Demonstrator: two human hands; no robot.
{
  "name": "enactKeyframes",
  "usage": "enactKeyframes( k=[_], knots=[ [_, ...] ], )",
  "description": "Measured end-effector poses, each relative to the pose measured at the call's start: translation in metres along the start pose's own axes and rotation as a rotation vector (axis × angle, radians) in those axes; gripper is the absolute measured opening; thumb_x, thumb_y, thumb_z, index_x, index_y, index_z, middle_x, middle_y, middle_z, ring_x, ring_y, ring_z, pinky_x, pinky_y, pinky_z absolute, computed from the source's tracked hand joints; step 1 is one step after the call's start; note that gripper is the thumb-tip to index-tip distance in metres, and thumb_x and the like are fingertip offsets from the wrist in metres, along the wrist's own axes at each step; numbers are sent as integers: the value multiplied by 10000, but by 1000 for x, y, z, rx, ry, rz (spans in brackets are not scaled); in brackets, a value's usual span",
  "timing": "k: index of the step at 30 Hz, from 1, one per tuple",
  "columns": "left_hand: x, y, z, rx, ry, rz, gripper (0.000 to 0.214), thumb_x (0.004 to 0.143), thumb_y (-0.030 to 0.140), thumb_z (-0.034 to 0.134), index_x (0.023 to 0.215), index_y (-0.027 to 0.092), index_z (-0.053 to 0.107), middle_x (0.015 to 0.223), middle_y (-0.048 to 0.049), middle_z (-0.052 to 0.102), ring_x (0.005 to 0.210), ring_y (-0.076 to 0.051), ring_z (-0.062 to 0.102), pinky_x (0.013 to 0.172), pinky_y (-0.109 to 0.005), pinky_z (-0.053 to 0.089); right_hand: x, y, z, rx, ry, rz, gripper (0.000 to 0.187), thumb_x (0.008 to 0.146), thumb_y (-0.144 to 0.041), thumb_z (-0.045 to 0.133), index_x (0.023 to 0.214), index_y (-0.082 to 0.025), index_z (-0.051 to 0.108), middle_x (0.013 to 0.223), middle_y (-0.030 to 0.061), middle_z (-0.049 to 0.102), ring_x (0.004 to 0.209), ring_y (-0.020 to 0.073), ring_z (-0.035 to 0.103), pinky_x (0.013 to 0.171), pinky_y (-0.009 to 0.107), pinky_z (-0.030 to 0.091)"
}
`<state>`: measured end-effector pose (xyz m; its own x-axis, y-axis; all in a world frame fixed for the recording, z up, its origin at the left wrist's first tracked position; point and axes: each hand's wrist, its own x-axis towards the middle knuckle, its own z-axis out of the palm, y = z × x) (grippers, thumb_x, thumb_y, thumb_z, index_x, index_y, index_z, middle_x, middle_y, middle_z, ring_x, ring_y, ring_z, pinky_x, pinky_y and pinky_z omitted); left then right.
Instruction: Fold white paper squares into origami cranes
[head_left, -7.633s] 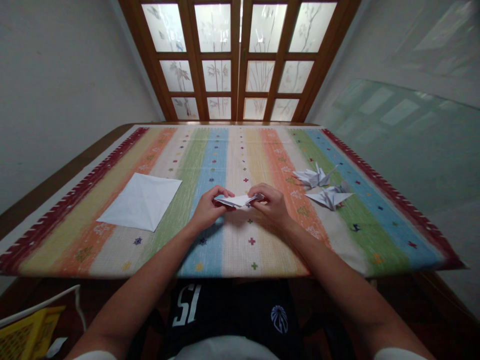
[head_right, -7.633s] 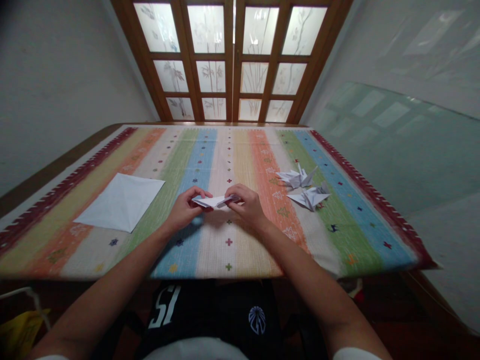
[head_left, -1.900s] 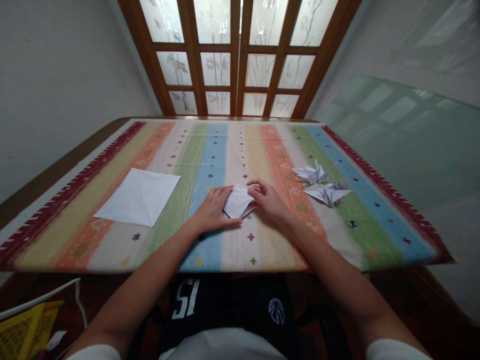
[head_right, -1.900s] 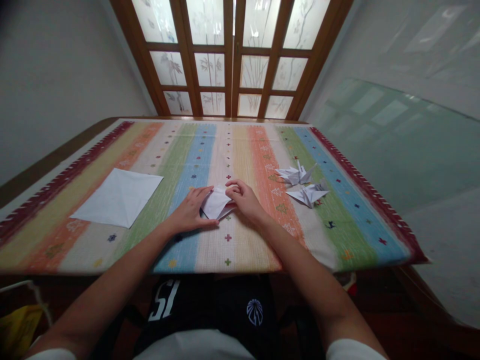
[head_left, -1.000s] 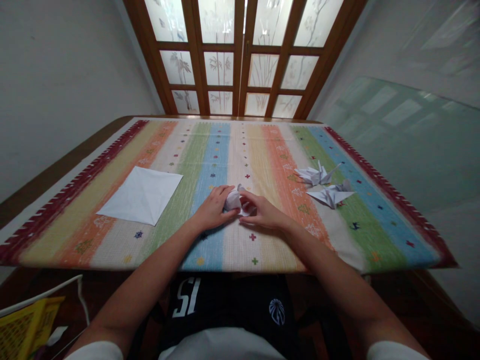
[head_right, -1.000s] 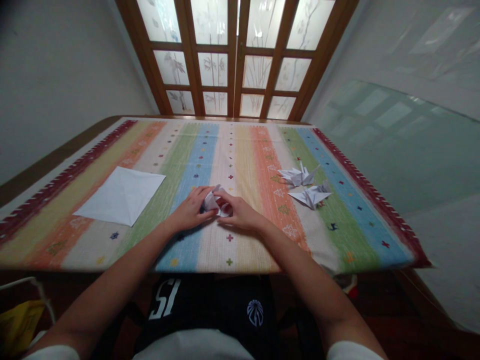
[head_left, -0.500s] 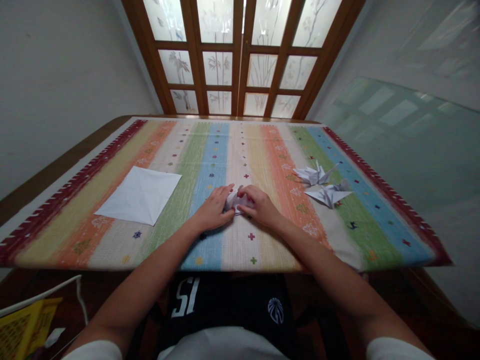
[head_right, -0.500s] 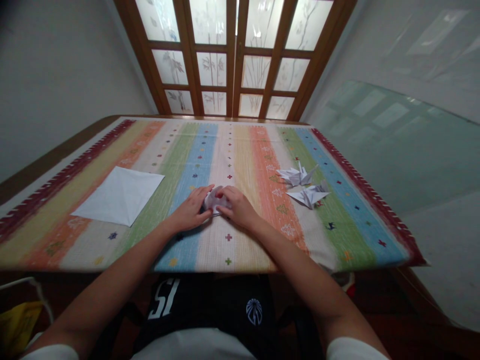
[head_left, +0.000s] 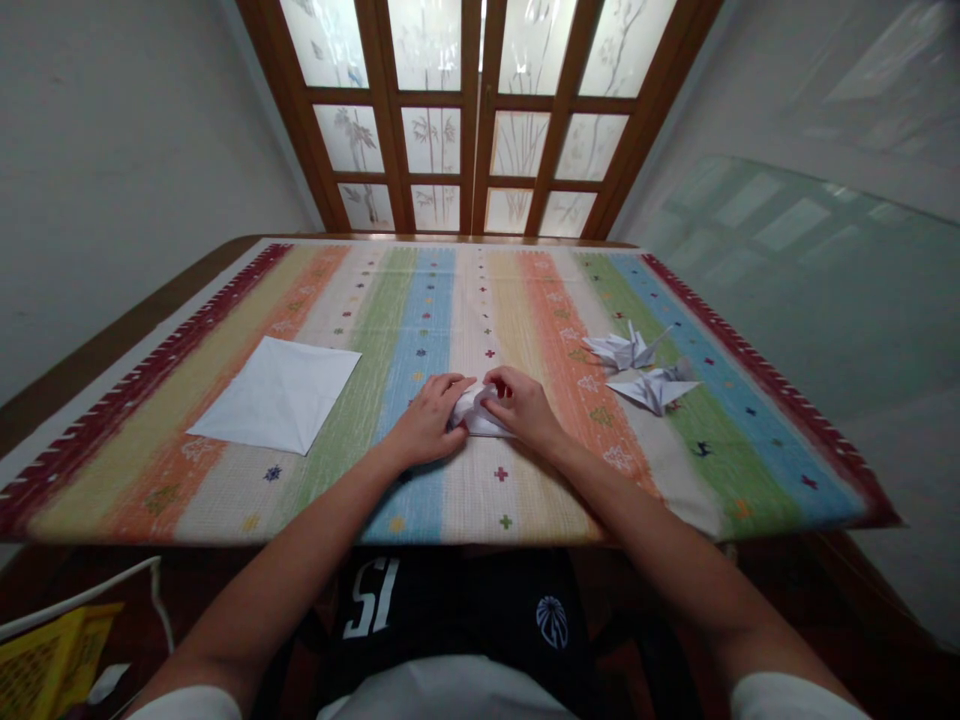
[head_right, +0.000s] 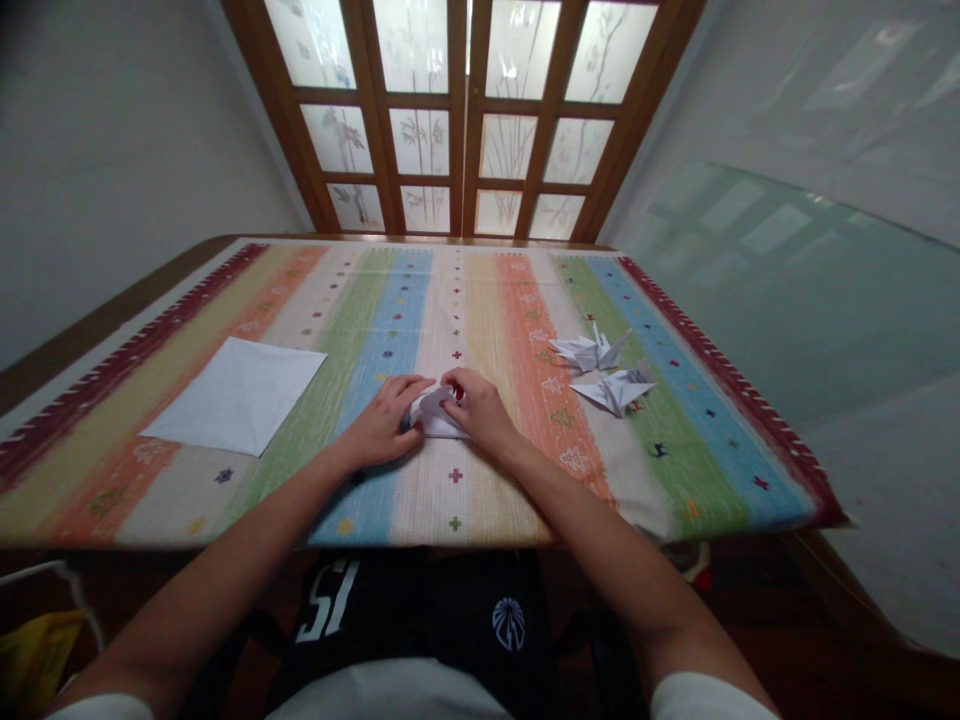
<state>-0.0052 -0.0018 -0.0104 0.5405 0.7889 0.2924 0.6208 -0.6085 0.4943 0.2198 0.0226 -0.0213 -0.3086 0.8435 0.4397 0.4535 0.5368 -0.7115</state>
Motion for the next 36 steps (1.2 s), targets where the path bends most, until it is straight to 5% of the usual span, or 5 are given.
enactKeyframes(
  k=[16, 24, 30, 36],
  knots=[
    [2, 5, 3, -60, 58, -63, 636, 849, 168, 597, 1481, 190, 536, 1322, -146, 601, 1280, -324, 593, 1151, -552, 507, -1, -9, -3, 1, -30, -71, 61, 883, -228, 723, 904, -231, 666, 928, 51, 657, 837, 217, 598, 784, 347, 476],
    [2, 6, 4, -41, 34, -62, 573, 929, 243, 625, 1496, 216, 541, 1323, -136, 608, 1256, -315, 608, 1115, -539, 537, -3, -6, -2, -8, -91, 0, 192, 833, -204, 765, 943, -248, 615, 874, 23, 681, 812, 217, 611, 768, 337, 471],
    [2, 5, 3, -43, 129, -61, 321, 1101, 404, 486, 1225, 213, 712, 1186, -121, 652, 1138, -289, 654, 1047, -505, 571, -2, -7, -4, -3, -87, -31, 185, 803, -126, 696, 915, -243, 609, 877, 23, 662, 815, 213, 593, 776, 335, 464],
    [2, 8, 2, -18, 218, -126, 257, 1080, 376, 525, 1079, 220, 729, 1067, -87, 672, 1052, -268, 659, 957, -447, 589, -3, -9, -2, 55, -129, -70, 296, 735, -32, 589, 946, -238, 606, 879, 15, 649, 783, 195, 570, 747, 319, 447]
  ],
)
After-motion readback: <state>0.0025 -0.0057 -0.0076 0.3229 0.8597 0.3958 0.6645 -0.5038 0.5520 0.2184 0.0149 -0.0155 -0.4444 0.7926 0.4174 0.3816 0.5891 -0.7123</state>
